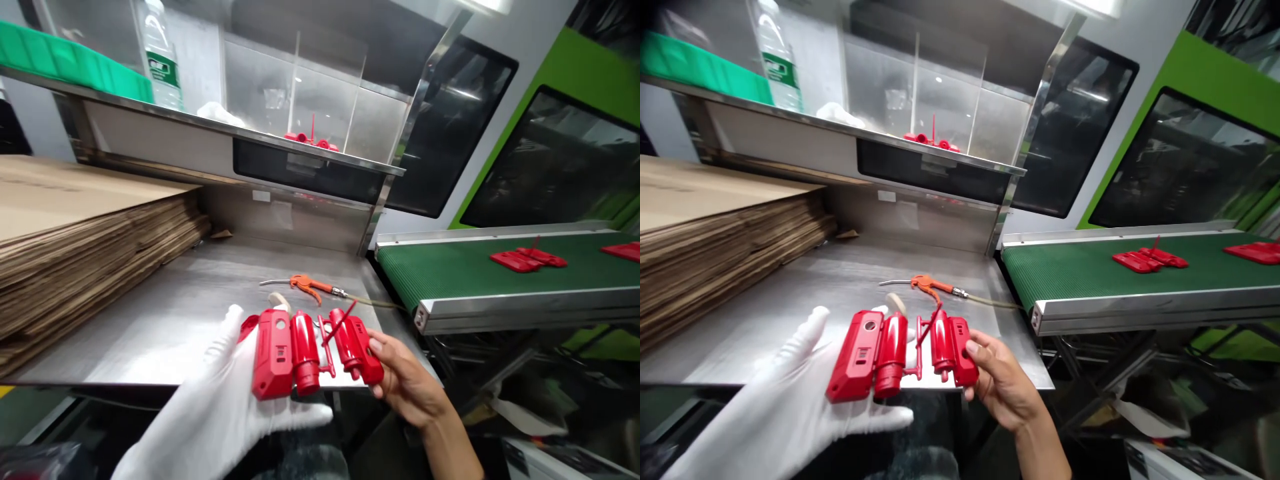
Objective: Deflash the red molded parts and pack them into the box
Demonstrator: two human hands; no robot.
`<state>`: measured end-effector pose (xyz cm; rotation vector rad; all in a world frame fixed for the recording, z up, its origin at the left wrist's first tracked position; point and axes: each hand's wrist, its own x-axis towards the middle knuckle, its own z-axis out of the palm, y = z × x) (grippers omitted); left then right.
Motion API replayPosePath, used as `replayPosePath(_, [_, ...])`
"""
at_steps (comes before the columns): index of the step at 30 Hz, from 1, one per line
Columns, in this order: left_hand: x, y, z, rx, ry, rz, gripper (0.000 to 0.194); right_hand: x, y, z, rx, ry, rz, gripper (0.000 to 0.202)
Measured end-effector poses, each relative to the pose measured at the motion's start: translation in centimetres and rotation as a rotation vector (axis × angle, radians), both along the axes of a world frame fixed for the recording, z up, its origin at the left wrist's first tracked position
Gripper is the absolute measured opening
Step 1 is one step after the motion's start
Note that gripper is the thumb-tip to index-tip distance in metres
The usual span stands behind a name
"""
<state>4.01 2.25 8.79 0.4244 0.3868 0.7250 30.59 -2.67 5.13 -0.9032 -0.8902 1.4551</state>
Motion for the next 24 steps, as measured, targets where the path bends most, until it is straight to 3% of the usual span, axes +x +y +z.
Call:
replayPosePath(6, [0.0, -1.0, 0.8, 0.042, 0.005, -0.079, 0.070, 0.5, -0.7, -1.0, 0.017, -0.009, 0.005, 0.048])
replayPosePath(13, [-0.2, -1.1, 0.2, 0.217, 0.027, -0.044, 0.073, 0.7, -0.5, -1.8, 0.096, -0.060, -0.013, 0.060])
replayPosePath(24, [-0.4, 0.9, -3.7, 0.242, -0.015, 0.111, 0.056, 0.1, -0.6, -1.5, 0.220, -0.242, -0.082, 0.052])
